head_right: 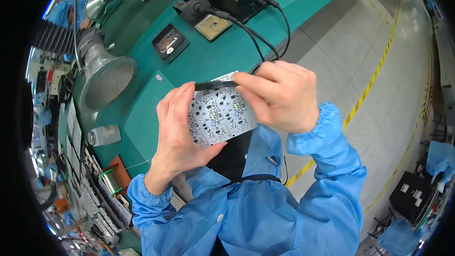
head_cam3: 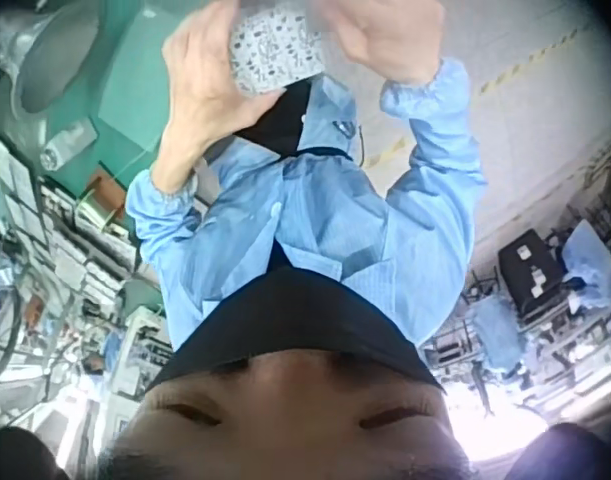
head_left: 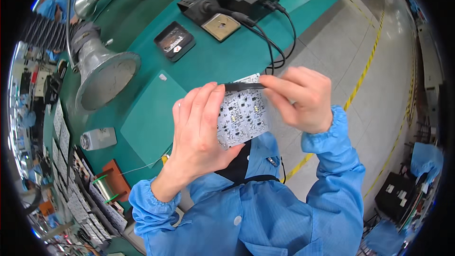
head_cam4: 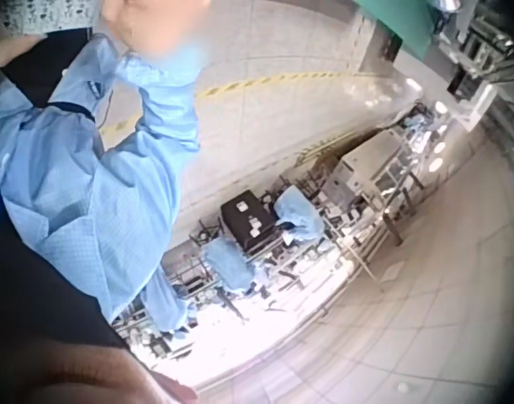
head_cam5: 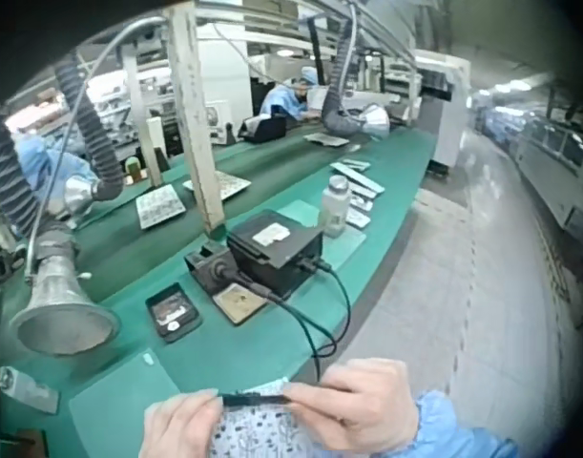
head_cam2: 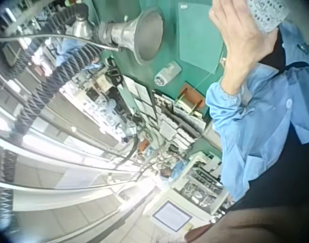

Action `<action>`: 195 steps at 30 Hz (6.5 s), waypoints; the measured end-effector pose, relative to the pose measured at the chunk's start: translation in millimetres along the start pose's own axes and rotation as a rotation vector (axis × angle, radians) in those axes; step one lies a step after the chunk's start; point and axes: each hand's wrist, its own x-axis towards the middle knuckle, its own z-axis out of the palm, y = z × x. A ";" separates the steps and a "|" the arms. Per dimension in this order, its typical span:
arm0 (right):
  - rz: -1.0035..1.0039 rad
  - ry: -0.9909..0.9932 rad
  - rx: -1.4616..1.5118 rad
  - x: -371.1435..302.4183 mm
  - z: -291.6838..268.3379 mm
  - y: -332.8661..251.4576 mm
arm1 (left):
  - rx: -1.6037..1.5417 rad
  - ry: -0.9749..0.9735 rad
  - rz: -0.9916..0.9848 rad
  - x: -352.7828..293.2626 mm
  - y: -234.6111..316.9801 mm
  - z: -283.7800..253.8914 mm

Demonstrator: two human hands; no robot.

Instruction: Soldering electronic components onto a printed circuit board at a manual assembly station.

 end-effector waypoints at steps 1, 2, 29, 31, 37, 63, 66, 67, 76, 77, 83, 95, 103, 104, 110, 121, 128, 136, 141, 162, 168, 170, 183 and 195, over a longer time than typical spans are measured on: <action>-0.003 0.020 -0.009 -0.6 0.7 1.8 | 0.002 -0.014 0.013 2.5 0.1 1.6; 0.010 0.033 -0.010 -4.9 -3.5 9.0 | 0.009 -0.004 0.009 3.6 -0.2 3.8; 0.326 0.176 -0.084 -61.2 -22.6 35.9 | -0.030 -0.067 0.074 26.1 10.4 34.4; 0.256 0.161 -0.048 -54.0 -13.7 24.1 | -0.034 -0.069 0.083 28.5 12.8 34.6; 0.350 0.164 -0.162 -74.9 -17.3 43.8 | 0.019 -0.119 0.077 27.4 7.8 36.6; 0.385 0.138 -0.138 -94.7 -20.2 24.0 | -0.066 -0.120 0.104 26.3 11.4 39.5; 0.369 0.135 -0.193 -92.2 -19.9 22.1 | -0.066 -0.117 0.109 28.2 10.6 42.6; 0.302 0.124 -0.147 -91.0 -18.2 14.5 | -0.063 -0.116 0.116 27.6 9.4 42.7; 0.294 0.144 -0.285 -83.9 -8.6 17.9 | -0.053 -0.173 0.111 27.8 13.9 49.0; 0.294 0.143 -0.285 -83.8 -7.9 18.5 | -0.056 -0.167 0.111 26.7 13.5 50.0; 0.356 0.170 -0.289 -82.9 -3.6 27.4 | -0.064 -0.158 0.119 27.3 12.7 52.1; 0.286 0.122 -0.302 -81.9 -3.1 14.8 | -0.076 -0.130 0.125 26.0 10.4 57.6; 0.372 0.162 -0.310 -89.9 -0.7 35.8 | -0.102 -0.151 0.122 24.7 13.5 56.9; 0.456 0.179 -0.349 -94.4 -1.3 46.7 | -0.111 -0.148 0.105 25.3 11.4 58.3; 0.369 0.178 -0.160 -97.2 -9.6 24.7 | -0.105 -0.148 0.131 30.2 15.3 56.0; 0.470 0.101 -0.387 -100.5 -14.3 31.7 | -0.068 -0.198 0.131 25.6 15.7 65.8; 0.502 0.112 -0.275 -123.0 -14.6 42.5 | -0.051 -0.222 0.156 23.7 18.3 66.6; 0.557 0.121 -0.383 -122.8 -19.3 45.8 | -0.085 -0.195 0.155 21.7 18.6 58.6; 0.414 0.113 -0.131 -121.2 -21.5 36.0 | -0.136 -0.146 0.149 24.4 21.5 53.0; 0.362 -0.001 -0.124 -91.6 -40.3 33.8 | -0.187 -0.089 0.115 14.6 16.6 31.8; 0.578 0.115 0.076 -80.0 -42.0 35.6 | -0.243 0.001 0.070 6.3 4.2 18.0; 0.577 0.166 0.150 -77.7 -38.7 29.3 | -0.251 0.020 0.070 4.1 3.7 11.8; 0.728 0.109 0.951 -105.0 -82.1 86.5 | -0.317 0.123 0.010 -22.2 -11.7 -18.6; 0.346 -0.081 0.445 -58.9 9.1 -28.9 | -0.067 0.597 -0.392 -138.3 -6.4 -171.7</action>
